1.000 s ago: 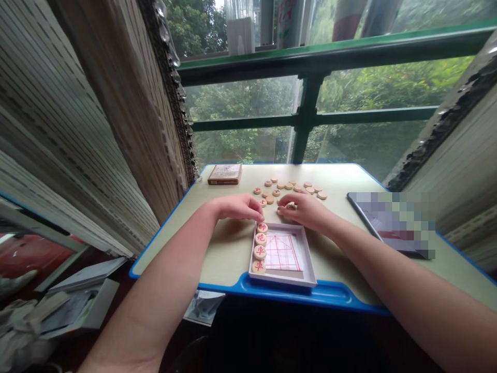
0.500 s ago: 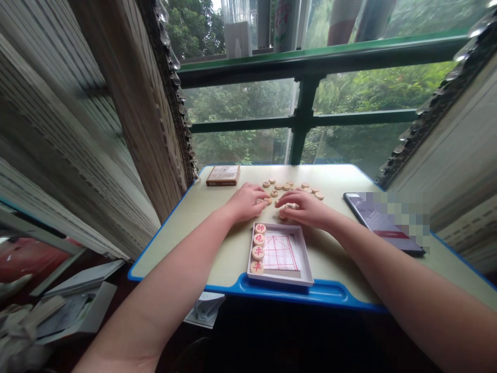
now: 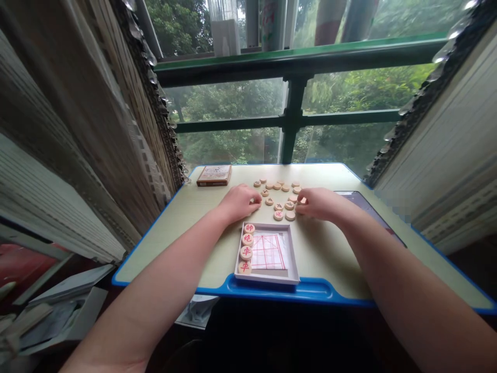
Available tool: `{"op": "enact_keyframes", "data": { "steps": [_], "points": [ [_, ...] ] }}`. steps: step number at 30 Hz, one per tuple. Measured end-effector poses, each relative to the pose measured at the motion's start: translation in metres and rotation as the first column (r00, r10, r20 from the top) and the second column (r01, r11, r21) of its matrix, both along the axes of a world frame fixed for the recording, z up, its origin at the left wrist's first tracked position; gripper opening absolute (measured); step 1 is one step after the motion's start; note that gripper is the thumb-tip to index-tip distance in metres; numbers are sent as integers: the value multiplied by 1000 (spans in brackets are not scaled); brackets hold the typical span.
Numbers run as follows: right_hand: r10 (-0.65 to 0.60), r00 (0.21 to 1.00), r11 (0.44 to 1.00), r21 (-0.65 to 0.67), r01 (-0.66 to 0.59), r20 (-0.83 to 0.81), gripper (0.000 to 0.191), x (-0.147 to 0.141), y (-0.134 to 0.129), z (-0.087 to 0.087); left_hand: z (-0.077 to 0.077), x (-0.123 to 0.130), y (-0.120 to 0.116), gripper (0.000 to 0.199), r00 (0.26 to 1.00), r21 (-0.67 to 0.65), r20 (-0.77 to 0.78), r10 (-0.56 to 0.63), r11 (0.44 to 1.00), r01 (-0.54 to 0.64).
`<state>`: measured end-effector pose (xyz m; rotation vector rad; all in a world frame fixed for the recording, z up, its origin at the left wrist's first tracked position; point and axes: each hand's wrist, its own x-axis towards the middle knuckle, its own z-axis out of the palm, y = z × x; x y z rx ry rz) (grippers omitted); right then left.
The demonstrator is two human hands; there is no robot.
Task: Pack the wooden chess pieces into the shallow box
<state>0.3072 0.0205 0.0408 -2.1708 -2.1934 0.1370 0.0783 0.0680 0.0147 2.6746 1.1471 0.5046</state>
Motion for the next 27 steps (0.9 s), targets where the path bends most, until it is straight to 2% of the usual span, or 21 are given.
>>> {"op": "enact_keyframes", "data": {
  "steps": [7,13,18,21,25,27],
  "points": [
    [55,998,998,-4,-55,11,12,-10,-5,3,2,2,-3,29,998,-35,38,53,998,-52],
    [172,968,985,-17,-172,182,25,-18,-10,8,-6,3,1,29,995,81,-11,101,992,-99],
    [174,980,984,-63,-168,100,31,-16,-8,9,-9,2,2,25,997,135,9,81,987,-82],
    [159,980,985,-84,-149,123,26,-14,-7,7,-9,2,3,29,996,171,29,85,981,-89],
    [124,984,992,-40,-120,125,25,-13,-11,10,-10,2,3,33,999,128,5,44,991,-45],
    [176,983,984,-45,-173,57,24,-15,-16,14,-10,2,3,34,999,116,-7,53,992,-51]
  ]
}}
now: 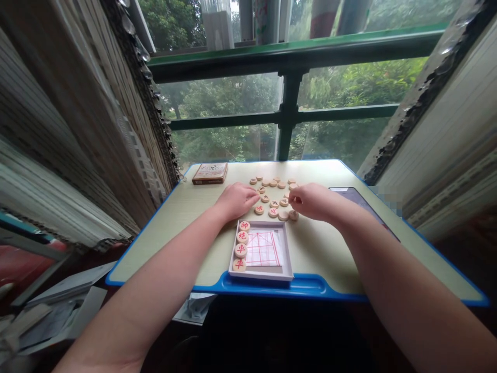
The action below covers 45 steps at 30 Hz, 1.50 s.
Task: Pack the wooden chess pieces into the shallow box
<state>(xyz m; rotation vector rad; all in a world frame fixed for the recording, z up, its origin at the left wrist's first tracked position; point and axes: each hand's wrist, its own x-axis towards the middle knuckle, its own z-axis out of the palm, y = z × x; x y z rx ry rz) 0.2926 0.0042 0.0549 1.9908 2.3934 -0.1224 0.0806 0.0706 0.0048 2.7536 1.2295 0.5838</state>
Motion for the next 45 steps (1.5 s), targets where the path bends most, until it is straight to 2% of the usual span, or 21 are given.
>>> {"op": "enact_keyframes", "data": {
  "steps": [4,11,17,20,24,29,31,34,37,42,43,45],
  "points": [
    [96,994,990,-96,-101,-59,28,-4,-7,1,2,2,-2,30,997,24,-29,77,997,-76],
    [90,996,994,-61,-90,-8,30,-7,-1,-8,6,3,-1,25,975,29,-80,208,978,-206],
    [120,992,987,-103,-124,-37,26,-5,2,-3,3,-1,3,29,986,-124,42,164,980,-158],
    [97,995,989,-110,-97,-8,28,-5,3,-4,2,-3,5,32,990,-127,30,140,983,-135],
    [75,997,995,-63,-75,-3,24,-4,5,-9,1,-3,6,33,987,-77,-38,159,984,-161],
    [-24,998,987,160,32,-53,29,8,18,-19,-1,-7,10,35,974,20,41,223,974,-224],
    [-32,998,984,172,41,-52,33,13,23,-24,0,-11,13,37,966,56,29,259,964,-260],
    [-2,999,992,125,8,-47,32,18,26,-28,0,-16,15,35,959,-1,-58,277,961,-278],
    [56,997,987,153,-48,-48,27,18,26,-28,0,-19,14,35,956,-51,-110,270,959,-277],
    [82,994,983,169,-70,-68,25,16,25,-29,6,-21,9,42,948,-63,-60,314,946,-317],
    [81,993,981,180,-65,-80,25,15,24,-28,8,-22,7,43,953,-64,-32,302,951,-304],
    [94,988,975,212,-67,-119,26,12,21,-26,13,-22,1,39,978,-88,19,208,975,-205]
  ]
}}
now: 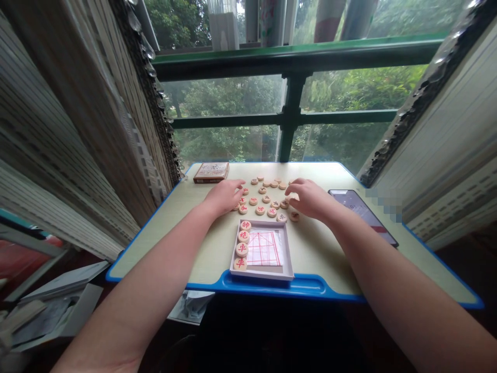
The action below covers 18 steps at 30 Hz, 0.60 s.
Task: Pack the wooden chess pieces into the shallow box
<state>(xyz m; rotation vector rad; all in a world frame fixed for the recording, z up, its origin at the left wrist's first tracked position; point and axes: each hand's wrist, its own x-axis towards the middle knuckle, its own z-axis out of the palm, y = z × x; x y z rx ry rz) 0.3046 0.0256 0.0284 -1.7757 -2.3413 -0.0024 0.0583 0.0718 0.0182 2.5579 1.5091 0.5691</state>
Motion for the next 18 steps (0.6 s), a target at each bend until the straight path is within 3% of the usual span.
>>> {"op": "enact_keyframes", "data": {
  "steps": [3,5,8,12,18],
  "points": [
    [46,998,999,25,-45,-42,25,-6,-5,2,5,1,-8,34,982,-80,50,-181,980,184],
    [66,998,998,20,-66,-15,25,-9,-7,2,5,3,-11,38,975,-103,28,-219,970,221],
    [0,999,1000,21,-1,54,30,-6,-5,-1,0,5,-11,39,977,-52,-38,-212,976,210],
    [-111,987,989,-85,121,113,32,3,1,-1,-5,7,-4,35,973,-36,-34,-227,974,226],
    [-77,990,994,-72,86,118,29,4,3,-1,-8,8,-2,29,982,-77,30,-186,979,188]
  ]
}}
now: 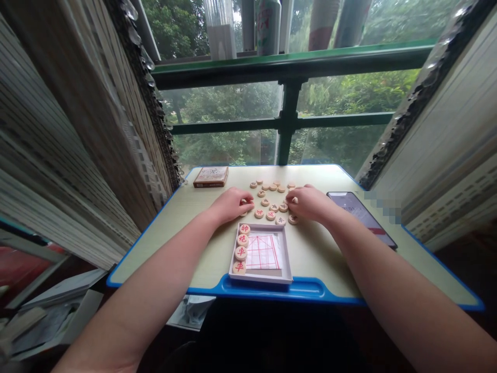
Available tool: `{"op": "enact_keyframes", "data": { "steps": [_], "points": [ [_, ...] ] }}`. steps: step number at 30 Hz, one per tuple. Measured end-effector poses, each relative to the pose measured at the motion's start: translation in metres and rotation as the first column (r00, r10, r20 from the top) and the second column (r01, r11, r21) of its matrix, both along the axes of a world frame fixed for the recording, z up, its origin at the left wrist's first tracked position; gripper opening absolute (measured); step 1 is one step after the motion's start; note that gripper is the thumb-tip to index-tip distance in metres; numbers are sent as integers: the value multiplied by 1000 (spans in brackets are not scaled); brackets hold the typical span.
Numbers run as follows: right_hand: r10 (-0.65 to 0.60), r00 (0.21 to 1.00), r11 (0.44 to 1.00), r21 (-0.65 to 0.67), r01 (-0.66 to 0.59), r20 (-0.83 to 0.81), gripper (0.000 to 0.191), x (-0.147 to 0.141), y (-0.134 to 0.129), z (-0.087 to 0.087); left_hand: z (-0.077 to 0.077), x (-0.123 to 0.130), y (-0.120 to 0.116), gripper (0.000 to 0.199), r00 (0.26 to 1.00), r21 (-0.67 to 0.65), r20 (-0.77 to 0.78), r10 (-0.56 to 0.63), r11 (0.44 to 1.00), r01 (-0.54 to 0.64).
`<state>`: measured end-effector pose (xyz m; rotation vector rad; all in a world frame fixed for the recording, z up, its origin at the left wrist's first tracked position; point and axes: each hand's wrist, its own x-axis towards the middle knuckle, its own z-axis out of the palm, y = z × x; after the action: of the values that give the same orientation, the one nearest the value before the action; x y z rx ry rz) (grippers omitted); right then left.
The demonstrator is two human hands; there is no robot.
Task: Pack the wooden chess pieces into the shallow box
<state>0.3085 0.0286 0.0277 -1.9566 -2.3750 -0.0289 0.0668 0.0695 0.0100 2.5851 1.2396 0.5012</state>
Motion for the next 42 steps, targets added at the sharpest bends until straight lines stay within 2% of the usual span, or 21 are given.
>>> {"op": "enact_keyframes", "data": {
  "steps": [3,6,8,11,16,20,23,26,31,35,38,42],
  "points": [
    [10,1000,1000,9,-10,24,36,-2,-1,1,0,0,-2,36,997,-43,75,21,999,-17],
    [-29,999,999,35,27,40,38,-4,-2,3,3,-1,-4,37,991,-30,126,45,999,-41],
    [-34,999,998,56,32,36,38,-5,-1,3,5,-2,-4,35,988,-14,140,59,998,-58],
    [-33,999,999,18,33,0,38,-4,2,-1,7,-2,-5,34,990,-5,128,65,998,-65],
    [-146,985,989,3,147,-93,35,4,8,-3,7,0,-6,28,996,17,78,30,999,-31],
    [-265,962,963,-66,260,-74,32,15,8,4,5,1,-7,29,989,-65,135,57,997,-48],
    [-306,949,949,-109,296,-80,30,19,8,7,4,3,-7,31,985,-87,162,63,995,-49],
    [-300,948,952,-98,291,-107,33,18,8,8,2,4,-7,29,990,-81,132,54,996,-43],
    [-270,957,951,-182,249,-102,41,11,1,11,0,5,-6,26,991,-42,97,95,995,-91],
    [-207,969,958,-229,173,-133,31,4,-4,16,-3,6,-4,26,992,-23,116,47,999,-45],
    [-177,956,958,-263,113,-233,25,1,-5,17,-6,9,-3,27,992,-40,120,24,999,-19],
    [-207,887,955,-280,92,-412,28,1,-1,9,-6,13,-4,27,995,-22,101,14,1000,-12]
  ]
}}
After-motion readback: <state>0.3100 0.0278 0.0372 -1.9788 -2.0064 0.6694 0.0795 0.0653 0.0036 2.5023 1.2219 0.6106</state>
